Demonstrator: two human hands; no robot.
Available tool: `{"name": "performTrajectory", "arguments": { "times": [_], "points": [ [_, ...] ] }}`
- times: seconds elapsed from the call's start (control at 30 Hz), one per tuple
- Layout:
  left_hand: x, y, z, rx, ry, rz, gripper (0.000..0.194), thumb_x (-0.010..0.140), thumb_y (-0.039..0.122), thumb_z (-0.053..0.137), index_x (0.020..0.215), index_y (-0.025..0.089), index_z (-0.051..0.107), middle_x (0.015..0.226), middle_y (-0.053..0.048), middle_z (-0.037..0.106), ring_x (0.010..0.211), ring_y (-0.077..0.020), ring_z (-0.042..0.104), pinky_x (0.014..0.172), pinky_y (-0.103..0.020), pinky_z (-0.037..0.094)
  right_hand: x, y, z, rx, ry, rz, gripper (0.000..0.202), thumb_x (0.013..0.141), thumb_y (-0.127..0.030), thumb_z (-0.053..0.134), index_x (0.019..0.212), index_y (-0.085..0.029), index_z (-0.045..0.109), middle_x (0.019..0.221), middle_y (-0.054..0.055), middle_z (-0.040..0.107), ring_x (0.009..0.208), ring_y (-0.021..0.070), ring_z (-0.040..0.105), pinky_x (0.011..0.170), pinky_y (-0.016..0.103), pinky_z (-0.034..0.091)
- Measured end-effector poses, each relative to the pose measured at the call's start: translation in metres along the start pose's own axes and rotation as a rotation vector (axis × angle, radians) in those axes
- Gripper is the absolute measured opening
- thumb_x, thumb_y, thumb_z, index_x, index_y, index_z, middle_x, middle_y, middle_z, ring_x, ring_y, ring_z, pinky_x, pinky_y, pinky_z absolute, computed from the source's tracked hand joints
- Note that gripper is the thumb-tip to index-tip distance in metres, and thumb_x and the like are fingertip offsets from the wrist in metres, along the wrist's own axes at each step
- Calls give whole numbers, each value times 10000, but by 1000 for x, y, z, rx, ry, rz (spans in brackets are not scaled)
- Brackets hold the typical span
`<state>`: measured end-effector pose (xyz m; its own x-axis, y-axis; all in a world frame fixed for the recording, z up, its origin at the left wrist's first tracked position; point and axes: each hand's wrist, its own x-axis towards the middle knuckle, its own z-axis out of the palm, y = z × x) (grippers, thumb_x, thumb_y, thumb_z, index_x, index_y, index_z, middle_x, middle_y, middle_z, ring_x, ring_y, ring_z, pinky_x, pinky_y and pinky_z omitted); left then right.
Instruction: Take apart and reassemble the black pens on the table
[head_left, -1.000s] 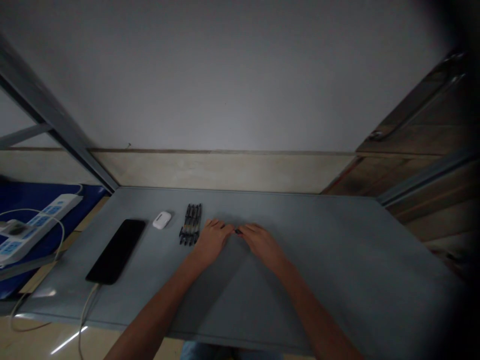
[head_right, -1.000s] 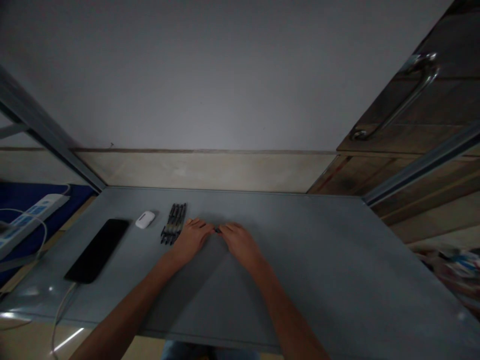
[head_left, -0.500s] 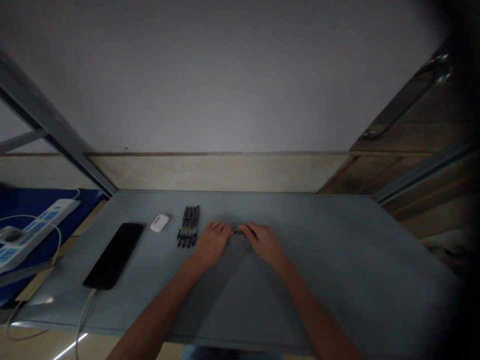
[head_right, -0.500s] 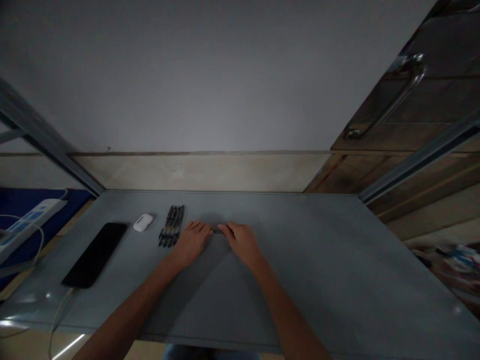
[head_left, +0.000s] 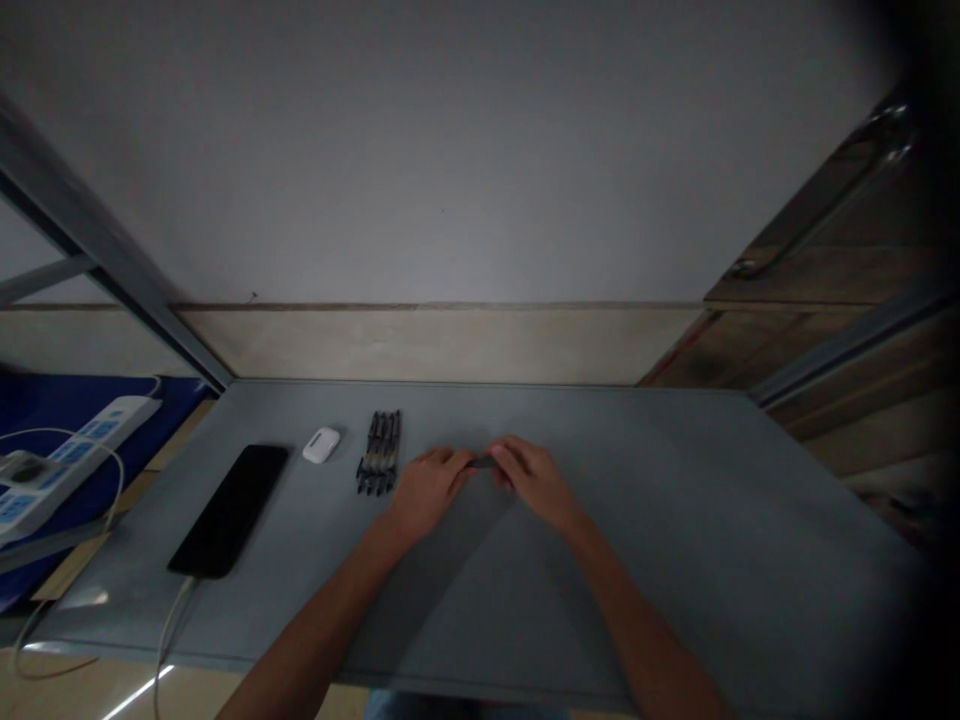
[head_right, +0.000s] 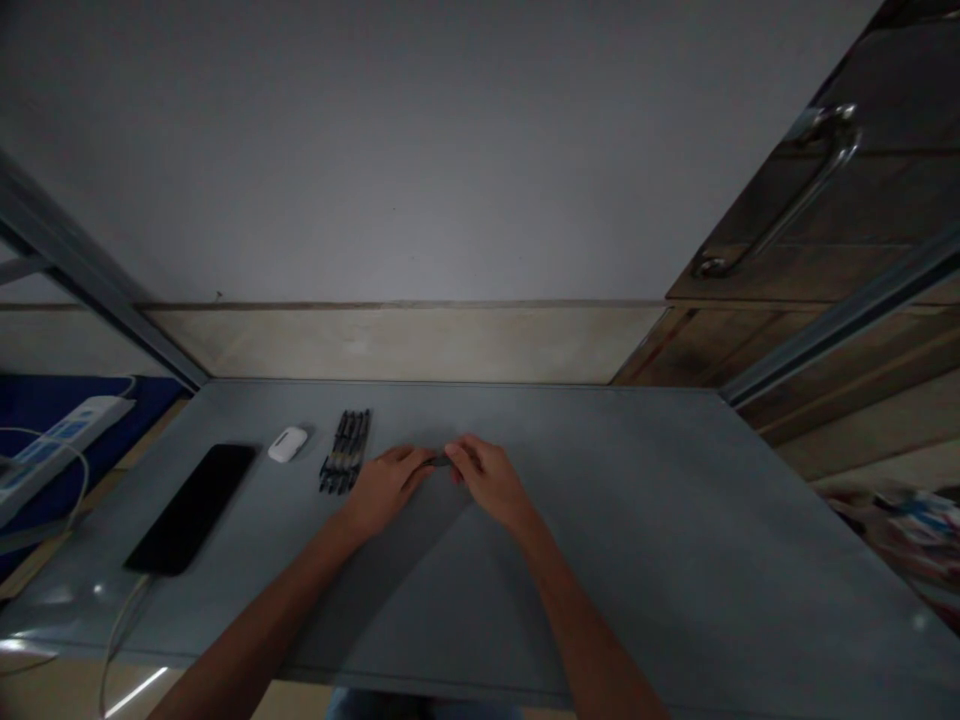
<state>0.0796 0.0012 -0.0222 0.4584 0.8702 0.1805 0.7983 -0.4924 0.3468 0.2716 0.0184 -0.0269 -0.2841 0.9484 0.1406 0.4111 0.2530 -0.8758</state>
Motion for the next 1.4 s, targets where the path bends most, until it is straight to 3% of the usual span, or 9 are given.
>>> {"name": "performTrajectory", "arguments": {
  "times": [0.07, 0.13, 0.23, 0.33, 0.53, 0.83, 1.07, 1.23, 1.4],
  "points": [
    [0, -1, 2, 51, 8, 35, 283, 974, 371, 370, 1126, 238, 569, 950, -44, 626, 916, -191, 586, 815, -313, 464, 0, 0, 0, -31, -39, 15, 325, 935, -416, 421, 801, -196, 619, 572, -21, 548, 538, 134, 527, 539, 240, 404],
    [1, -3, 4, 96, 21, 56, 276, 971, 358, 381, 1108, 226, 580, 962, -50, 620, 951, -204, 569, 867, -346, 446, 0, 0, 0, -15, -27, 1, 239, 911, -395, 483, 896, -205, 626, 600, -26, 565, 566, 138, 540, 556, 241, 410],
    [2, -9, 7, 119, 37, 45, 275, 974, 338, 373, 1083, 210, 590, 967, -53, 614, 953, -209, 557, 879, -363, 439, 1, -2, 3, 41, -18, -52, 252, 854, -329, 582, 1081, -221, 596, 827, 10, 648, 724, 149, 593, 660, 254, 450],
    [2, -12, 10, 123, 40, 49, 267, 973, 317, 378, 1088, 200, 589, 960, -53, 609, 932, -205, 555, 860, -356, 447, 0, -5, 7, 48, -73, -87, 298, 812, -321, 638, 1091, -222, 604, 1020, 46, 651, 839, 160, 604, 735, 265, 463],
    [1, -6, 14, 128, 46, 117, 278, 981, 276, 361, 1143, 174, 562, 980, -55, 610, 953, -207, 550, 902, -363, 440, 0, -4, 10, -12, -60, 18, 285, 940, -368, 420, 972, -203, 650, 781, 33, 672, 690, 161, 613, 656, 270, 464],
    [2, -8, 12, 68, 36, 56, 277, 988, 283, 345, 1008, 163, 593, 924, -61, 617, 913, -196, 575, 853, -334, 459, 0, -4, 7, 98, -36, -61, 316, 814, -296, 621, 1123, -234, 617, 1129, 72, 642, 991, 195, 615, 816, 314, 499],
    [-1, -1, 5, 30, 59, 15, 275, 983, 323, 359, 1031, 192, 596, 887, -53, 619, 855, -189, 584, 805, -313, 460, 2, -1, 7, 124, -36, 66, 245, 848, -385, 577, 998, -208, 656, 887, 46, 689, 728, 163, 629, 677, 287, 486],
    [1, -4, 1, -75, 92, -56, 298, 979, 351, 366, 951, 197, 620, 854, -48, 619, 825, -181, 592, 767, -287, 457, 5, 4, -2, 279, 128, 149, 314, 761, -425, 683, 965, -187, 675, 711, 8, 624, 634, 138, 559, 580, 256, 417],
    [3, -9, 3, -265, 100, -90, 306, 978, 350, 369, 959, 189, 629, 874, -48, 645, 826, -172, 608, 773, -278, 457, 8, 9, -6, 561, 268, 160, 328, 789, -473, 639, 905, -170, 685, 626, -8, 542, 572, 118, 488, 548, 252, 383]
  ]
}}
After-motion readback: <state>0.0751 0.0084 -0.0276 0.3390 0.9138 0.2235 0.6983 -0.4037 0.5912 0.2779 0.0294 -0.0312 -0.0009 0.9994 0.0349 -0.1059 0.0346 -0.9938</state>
